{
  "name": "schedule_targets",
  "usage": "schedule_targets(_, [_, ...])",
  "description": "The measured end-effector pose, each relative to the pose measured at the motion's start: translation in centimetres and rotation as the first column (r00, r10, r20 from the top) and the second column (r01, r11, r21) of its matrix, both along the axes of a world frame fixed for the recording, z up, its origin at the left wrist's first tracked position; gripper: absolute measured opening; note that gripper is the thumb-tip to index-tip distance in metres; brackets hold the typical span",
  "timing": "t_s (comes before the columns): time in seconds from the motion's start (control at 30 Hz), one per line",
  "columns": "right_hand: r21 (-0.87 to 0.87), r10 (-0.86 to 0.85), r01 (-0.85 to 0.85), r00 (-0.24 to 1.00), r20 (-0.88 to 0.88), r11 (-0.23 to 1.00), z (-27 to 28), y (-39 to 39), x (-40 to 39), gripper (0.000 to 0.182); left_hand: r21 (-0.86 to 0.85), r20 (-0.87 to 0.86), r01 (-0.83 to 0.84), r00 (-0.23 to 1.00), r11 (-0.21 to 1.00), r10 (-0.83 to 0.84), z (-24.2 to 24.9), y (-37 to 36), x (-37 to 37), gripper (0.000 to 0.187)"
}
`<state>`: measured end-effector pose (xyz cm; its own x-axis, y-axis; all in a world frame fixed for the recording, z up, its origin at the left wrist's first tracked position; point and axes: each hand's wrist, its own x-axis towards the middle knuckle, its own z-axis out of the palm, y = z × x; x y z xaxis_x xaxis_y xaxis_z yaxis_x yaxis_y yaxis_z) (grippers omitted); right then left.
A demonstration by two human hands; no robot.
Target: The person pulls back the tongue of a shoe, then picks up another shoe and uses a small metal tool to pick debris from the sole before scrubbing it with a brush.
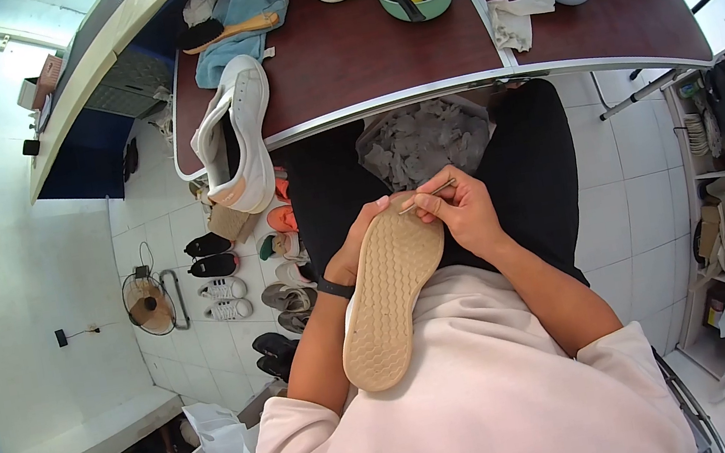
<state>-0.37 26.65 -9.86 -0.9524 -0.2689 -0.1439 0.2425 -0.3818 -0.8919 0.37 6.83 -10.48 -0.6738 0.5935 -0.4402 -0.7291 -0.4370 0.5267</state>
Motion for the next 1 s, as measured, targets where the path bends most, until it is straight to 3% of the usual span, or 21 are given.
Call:
schedule_targets(0.17, [-0.024, 0.089, -0.091, 0.994, -0.055, 0.996, -0.2, 0.5, -0.4, 0.009, 0.106, -0.043, 0.02, 0.999, 0.994, -0.016, -1.1, -0.1, -0.1, 0.056])
schedule_targets(0.27, [-0.04, 0.098, -0.099, 0.995, -0.019, 0.994, 0.0, 0.5, -0.7, 0.009, 0.034, -0.039, 0.01, 0.999, 0.999, -0.008, -0.7, 0.0, 0.0, 0.055])
schedule_targets(0.4, [0.016, 0.06, -0.059, 0.997, -0.056, 0.998, -0.1, 0.1, -0.4, 0.008, 0.07, 0.002, -0.021, 1.0, 0.997, 0.021, -0.8, 0.1, -0.1, 0.055])
schedule_targets(0.5, [-0.055, 0.157, -0.162, 0.985, -0.077, 0.985, -0.5, 0.7, -0.8, 0.008, 0.093, -0.049, 0.007, 0.999, 0.996, -0.003, -1.6, -0.2, 0.0, 0.056])
schedule_targets(0.6, [-0.047, 0.153, -0.157, 0.985, -0.086, 0.986, -0.3, 0.8, -1.0, 0.009, 0.068, -0.06, 0.017, 0.998, 0.998, -0.013, -1.6, -0.3, 0.0, 0.057])
schedule_targets(0.7, [0.108, 0.038, -0.015, 0.976, -0.216, 0.994, -0.3, 0.1, -0.2, 0.008, 0.025, 0.01, -0.019, 1.0, 0.999, 0.019, -1.4, -0.1, -0.1, 0.058])
schedule_targets(0.8, [-0.021, 0.015, -0.019, 0.983, -0.18, 1.0, -0.4, 0.2, 0.0, 0.008, -0.026, 0.024, -0.013, 1.0, 1.0, 0.014, -0.7, -0.1, -0.2, 0.059])
schedule_targets(0.9, [-0.011, 0.073, -0.076, 0.978, -0.195, 0.997, 0.0, 0.4, 0.0, 0.008, -0.025, 0.047, 0.006, 0.999, 1.0, -0.005, -0.9, -0.7, 0.1, 0.06])
schedule_targets(1.0, [0.122, 0.015, 0.012, 0.976, -0.219, 0.992, 0.2, 0.0, 0.1, 0.008, 0.002, 0.022, -0.01, 1.0, 1.0, 0.01, -0.8, -0.3, -0.2, 0.059])
